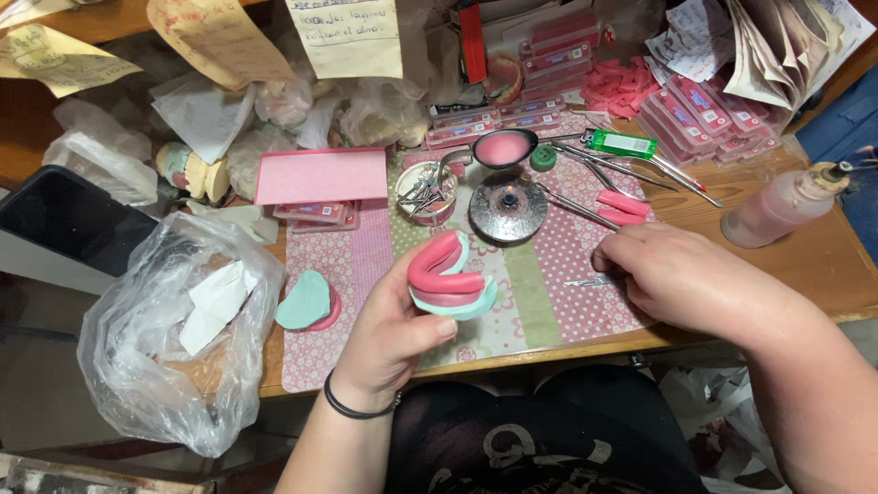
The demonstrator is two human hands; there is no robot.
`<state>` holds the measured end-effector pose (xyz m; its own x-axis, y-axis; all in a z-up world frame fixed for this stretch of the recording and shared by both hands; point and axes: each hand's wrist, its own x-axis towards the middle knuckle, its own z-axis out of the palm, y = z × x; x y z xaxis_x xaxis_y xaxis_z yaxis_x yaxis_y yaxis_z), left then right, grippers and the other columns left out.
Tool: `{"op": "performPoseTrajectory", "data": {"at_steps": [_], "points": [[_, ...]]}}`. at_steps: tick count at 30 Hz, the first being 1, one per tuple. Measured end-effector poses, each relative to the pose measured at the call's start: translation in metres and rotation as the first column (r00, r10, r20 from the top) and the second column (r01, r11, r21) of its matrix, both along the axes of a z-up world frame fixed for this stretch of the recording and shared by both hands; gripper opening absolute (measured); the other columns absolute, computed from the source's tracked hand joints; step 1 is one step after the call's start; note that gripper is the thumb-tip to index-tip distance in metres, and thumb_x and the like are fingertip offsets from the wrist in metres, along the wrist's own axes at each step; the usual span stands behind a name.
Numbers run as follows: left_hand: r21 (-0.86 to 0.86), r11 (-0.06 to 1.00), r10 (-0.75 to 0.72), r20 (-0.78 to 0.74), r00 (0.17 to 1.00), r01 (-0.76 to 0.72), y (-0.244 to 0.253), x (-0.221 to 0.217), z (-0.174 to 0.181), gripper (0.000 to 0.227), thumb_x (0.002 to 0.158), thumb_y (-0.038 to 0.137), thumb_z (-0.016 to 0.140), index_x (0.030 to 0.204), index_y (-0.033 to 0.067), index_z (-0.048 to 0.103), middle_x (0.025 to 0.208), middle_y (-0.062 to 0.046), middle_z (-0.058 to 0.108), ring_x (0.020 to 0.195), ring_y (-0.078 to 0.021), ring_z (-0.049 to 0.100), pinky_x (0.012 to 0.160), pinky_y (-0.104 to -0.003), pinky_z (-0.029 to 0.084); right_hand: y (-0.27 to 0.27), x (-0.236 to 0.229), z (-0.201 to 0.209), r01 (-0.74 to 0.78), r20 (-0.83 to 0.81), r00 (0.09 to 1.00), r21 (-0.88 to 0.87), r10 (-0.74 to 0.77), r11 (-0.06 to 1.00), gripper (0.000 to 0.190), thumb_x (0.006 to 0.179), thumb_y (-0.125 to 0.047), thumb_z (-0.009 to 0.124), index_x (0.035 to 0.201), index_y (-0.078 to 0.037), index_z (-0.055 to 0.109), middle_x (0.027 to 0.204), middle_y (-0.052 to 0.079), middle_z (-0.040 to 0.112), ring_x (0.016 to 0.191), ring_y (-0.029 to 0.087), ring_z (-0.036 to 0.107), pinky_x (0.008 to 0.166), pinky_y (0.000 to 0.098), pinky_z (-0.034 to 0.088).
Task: The person applies liquid from a bottle to a pink and teal denture mold, then uses a metal tool to scrape and smooth the pink surface. They repeatedly dip the tool into a small container of pink material and apply it to the mold, shaping and refining the surface.
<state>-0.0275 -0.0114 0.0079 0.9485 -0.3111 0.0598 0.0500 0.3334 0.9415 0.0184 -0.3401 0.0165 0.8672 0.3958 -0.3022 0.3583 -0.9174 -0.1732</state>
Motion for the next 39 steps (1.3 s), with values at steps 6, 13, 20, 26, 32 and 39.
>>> {"op": "performPoseTrajectory", "data": {"at_steps": [6, 13, 20, 26, 32, 39], "points": [[-0.089, 0.991, 0.099, -0.069, 0.993, -0.105, -0.006, -0.003, -0.008, 0.094, 0.067, 0.012, 0.086, 0.152, 0.0018, 0.046, 0.135, -0.010, 0.062, 0.115, -0.0165, 0.061, 0.103, -0.028, 0.048, 0.001, -0.001, -0.002, 0.008, 0.006, 1.000, -0.023, -0.008, 1.000, 0.021, 0.078, -0.013, 0.059, 0.095, -0.022, 0.067, 0.097, 0.001, 0.072, 0.097, 0.026, 0.066, 0.086, 0.0409, 0.053], [-0.007, 0.986, 0.165, -0.021, 0.986, -0.165, -0.012, -0.006, -0.002, 0.094, 0.065, 0.013, 0.088, 0.148, 0.0052, 0.046, 0.141, -0.008, 0.057, 0.123, -0.0149, 0.056, 0.111, -0.028, 0.042, 0.003, -0.013, -0.003, -0.017, 0.102, 0.995, 0.008, 0.016, 1.000, 0.019, 0.076, -0.010, 0.060, 0.092, -0.018, 0.065, 0.093, 0.003, 0.071, 0.093, 0.029, 0.066, 0.084, 0.0438, 0.053], [0.077, 0.972, 0.212, 0.127, 0.969, -0.222, -0.039, -0.005, -0.021, 0.093, 0.071, 0.004, 0.087, 0.149, 0.0111, 0.037, 0.115, -0.007, 0.058, 0.098, -0.0117, 0.062, 0.098, -0.026, 0.052, 0.069, -0.050, -0.012, 0.190, -0.183, 0.982, 0.935, -0.053, 0.299, 0.054, 0.090, -0.009, 0.070, 0.143, -0.009, 0.057, 0.123, 0.010, 0.077, 0.108, 0.015, 0.076, 0.099, 0.0291, 0.061], [-0.108, 0.983, 0.148, 0.009, 0.989, -0.146, -0.043, -0.002, -0.030, 0.099, 0.075, -0.012, 0.082, 0.155, 0.0074, 0.028, 0.110, -0.017, 0.067, 0.102, -0.0195, 0.070, 0.086, -0.026, 0.066, 0.083, -0.021, -0.047, 0.298, -0.304, 0.952, 0.948, -0.041, -0.111, 0.045, 0.089, 0.004, 0.070, 0.134, 0.004, 0.064, 0.100, 0.015, 0.078, 0.089, 0.019, 0.076, 0.079, 0.0348, 0.065], [-0.214, 0.963, 0.156, -0.043, 0.987, -0.162, -0.042, 0.002, -0.039, 0.097, 0.072, -0.011, 0.084, 0.152, 0.0087, 0.033, 0.126, -0.027, 0.069, 0.108, -0.0298, 0.073, 0.087, -0.034, 0.068, 0.082, -0.014, -0.055, 0.364, -0.369, 0.929, 0.910, 0.010, -0.200, 0.039, 0.093, 0.002, 0.067, 0.132, 0.006, 0.066, 0.101, 0.017, 0.078, 0.086, 0.021, 0.076, 0.077, 0.0356, 0.066], [-0.294, 0.947, 0.143, 0.017, 0.990, -0.131, -0.048, 0.001, -0.033, 0.084, 0.073, -0.009, 0.084, 0.145, 0.0112, 0.045, 0.125, -0.029, 0.070, 0.113, -0.0334, 0.072, 0.101, -0.046, 0.060, 0.078, -0.019, -0.041, 0.392, -0.398, 0.917, 0.907, -0.011, -0.151, 0.037, 0.095, -0.004, 0.069, 0.131, 0.003, 0.069, 0.109, 0.014, 0.078, 0.092, 0.015, 0.071, 0.085, 0.0288, 0.061]]}}
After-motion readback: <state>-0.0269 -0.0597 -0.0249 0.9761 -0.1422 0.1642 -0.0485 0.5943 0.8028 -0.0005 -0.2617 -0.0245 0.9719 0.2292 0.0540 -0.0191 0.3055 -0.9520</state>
